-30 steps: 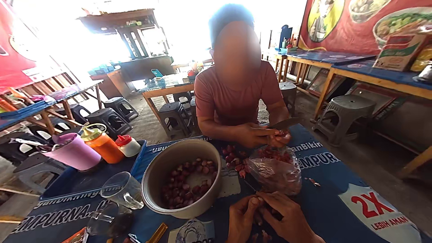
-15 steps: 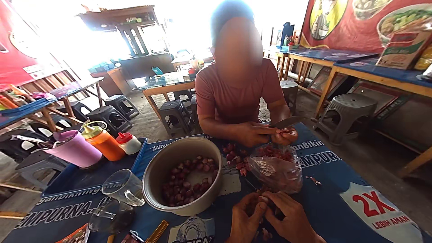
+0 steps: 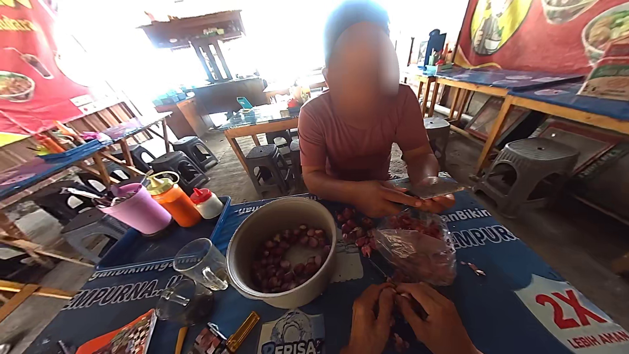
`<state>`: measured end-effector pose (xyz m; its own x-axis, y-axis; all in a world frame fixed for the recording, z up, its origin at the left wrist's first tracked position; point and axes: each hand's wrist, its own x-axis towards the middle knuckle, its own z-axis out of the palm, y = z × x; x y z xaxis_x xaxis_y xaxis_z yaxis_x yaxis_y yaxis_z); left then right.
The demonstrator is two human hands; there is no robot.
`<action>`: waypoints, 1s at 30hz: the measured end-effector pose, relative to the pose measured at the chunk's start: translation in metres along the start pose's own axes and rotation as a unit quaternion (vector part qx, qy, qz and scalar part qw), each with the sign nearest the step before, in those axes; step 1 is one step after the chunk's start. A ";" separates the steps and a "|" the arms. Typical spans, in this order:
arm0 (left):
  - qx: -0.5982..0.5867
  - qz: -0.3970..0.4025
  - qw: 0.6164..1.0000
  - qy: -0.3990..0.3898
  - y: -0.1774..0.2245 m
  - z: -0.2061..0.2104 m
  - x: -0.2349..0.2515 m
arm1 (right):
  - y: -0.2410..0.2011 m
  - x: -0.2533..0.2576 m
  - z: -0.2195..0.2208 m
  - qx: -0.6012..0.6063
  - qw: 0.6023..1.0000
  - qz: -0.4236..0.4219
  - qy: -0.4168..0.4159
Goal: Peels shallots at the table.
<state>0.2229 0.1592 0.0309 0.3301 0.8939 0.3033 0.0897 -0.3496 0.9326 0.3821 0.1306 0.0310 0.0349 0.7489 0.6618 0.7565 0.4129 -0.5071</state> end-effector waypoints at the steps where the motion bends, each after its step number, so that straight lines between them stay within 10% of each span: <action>1: -0.001 0.004 1.000 0.000 -0.002 0.000 0.000 | 0.000 0.000 -0.001 0.011 1.000 0.006 -0.010; 30: -0.047 -0.044 0.998 -0.014 0.005 -0.005 0.002 | -0.012 0.005 -0.015 0.224 0.953 0.193 -0.062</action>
<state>0.2196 0.1604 0.0374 0.3510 0.9112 0.2156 0.0305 -0.2412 0.9700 0.3832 0.1214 0.0491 0.1556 0.9337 0.3225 0.3473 0.2539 -0.9027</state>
